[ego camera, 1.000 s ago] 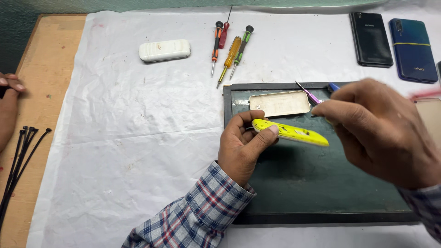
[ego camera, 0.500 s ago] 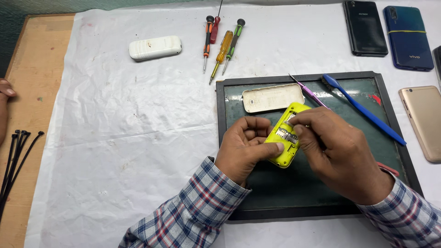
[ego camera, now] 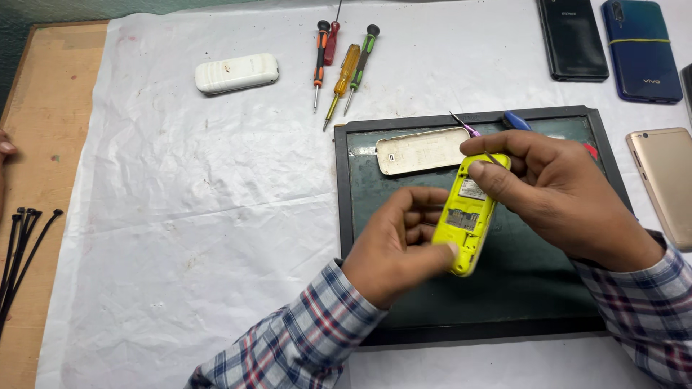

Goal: The person disassembles a yellow feature phone on a repair mat. They use a small purple screwdriver to remove screws from the back of the phone, pry the housing apart, separate the yellow front cover from the main board, and then use a blue tool to work on small internal components.

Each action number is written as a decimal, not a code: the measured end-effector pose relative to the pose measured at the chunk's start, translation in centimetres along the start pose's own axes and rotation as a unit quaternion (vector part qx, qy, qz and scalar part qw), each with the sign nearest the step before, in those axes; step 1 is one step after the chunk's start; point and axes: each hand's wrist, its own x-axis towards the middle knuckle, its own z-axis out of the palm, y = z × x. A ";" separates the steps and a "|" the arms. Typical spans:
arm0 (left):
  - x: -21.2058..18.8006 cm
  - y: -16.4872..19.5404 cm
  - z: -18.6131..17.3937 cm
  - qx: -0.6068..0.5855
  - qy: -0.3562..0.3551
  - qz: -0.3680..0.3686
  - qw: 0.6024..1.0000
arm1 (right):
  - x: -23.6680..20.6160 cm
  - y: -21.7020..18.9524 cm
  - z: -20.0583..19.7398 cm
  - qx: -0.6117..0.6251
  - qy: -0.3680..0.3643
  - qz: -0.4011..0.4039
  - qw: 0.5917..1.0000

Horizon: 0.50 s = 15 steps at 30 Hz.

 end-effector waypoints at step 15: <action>0.6 2.5 0.8 0.182 -0.014 -0.031 0.983 | 1.0 -1.2 1.5 0.009 0.028 -0.030 0.999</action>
